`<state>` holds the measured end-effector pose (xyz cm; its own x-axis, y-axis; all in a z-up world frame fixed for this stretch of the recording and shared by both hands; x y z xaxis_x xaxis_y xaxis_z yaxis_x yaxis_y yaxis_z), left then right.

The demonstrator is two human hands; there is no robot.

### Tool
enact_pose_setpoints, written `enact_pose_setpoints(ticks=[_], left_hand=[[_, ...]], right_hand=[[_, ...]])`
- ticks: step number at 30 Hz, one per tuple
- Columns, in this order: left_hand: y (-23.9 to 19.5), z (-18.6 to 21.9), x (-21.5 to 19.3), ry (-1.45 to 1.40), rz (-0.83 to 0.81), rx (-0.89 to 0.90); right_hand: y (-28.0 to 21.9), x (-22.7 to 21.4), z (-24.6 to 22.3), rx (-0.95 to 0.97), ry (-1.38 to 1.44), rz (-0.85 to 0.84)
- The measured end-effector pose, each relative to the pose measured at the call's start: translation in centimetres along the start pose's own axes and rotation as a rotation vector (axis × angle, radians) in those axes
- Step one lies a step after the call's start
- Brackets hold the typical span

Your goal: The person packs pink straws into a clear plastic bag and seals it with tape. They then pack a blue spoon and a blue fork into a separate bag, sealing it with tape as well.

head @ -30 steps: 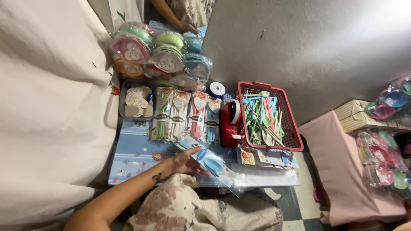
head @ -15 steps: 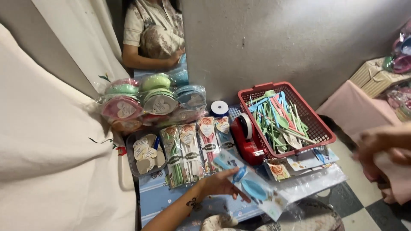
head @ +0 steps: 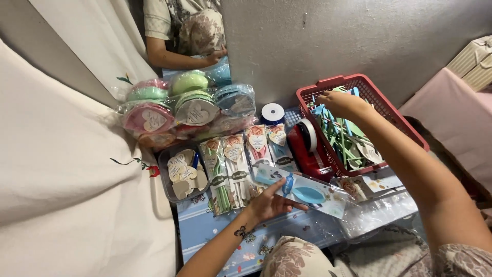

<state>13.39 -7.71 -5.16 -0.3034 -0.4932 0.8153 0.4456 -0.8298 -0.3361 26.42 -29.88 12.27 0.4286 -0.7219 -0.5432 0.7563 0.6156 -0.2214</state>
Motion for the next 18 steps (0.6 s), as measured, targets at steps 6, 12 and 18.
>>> enact_pose_setpoints(ticks=[6, 12, 18], left_hand=[[-0.2, 0.2, 0.5, -0.019, -0.04, -0.074], [1.8, -1.2, -2.2, -0.06, -0.092, 0.032], [-3.4, 3.0, 5.2, -0.078, -0.045, -0.157]], right_hand=[[3.8, 9.0, -0.8, 0.346, 0.549, 0.04], [4.3, 11.4, -0.7, 0.476, 0.653, 0.115], [-4.9, -4.5, 2.4, 0.546, 1.025, 0.469]])
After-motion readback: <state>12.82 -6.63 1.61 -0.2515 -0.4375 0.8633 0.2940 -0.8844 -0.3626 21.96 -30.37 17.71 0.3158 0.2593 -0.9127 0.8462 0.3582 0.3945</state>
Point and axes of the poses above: each hand's wrist, its own y-axis towards the middle knuckle, its own x-axis out of the palm, z = x × y, the point moved 3 cm from there along y, towards the middle knuckle, and after that the axes turned 9 degrees about z, right-handed, at the moved point
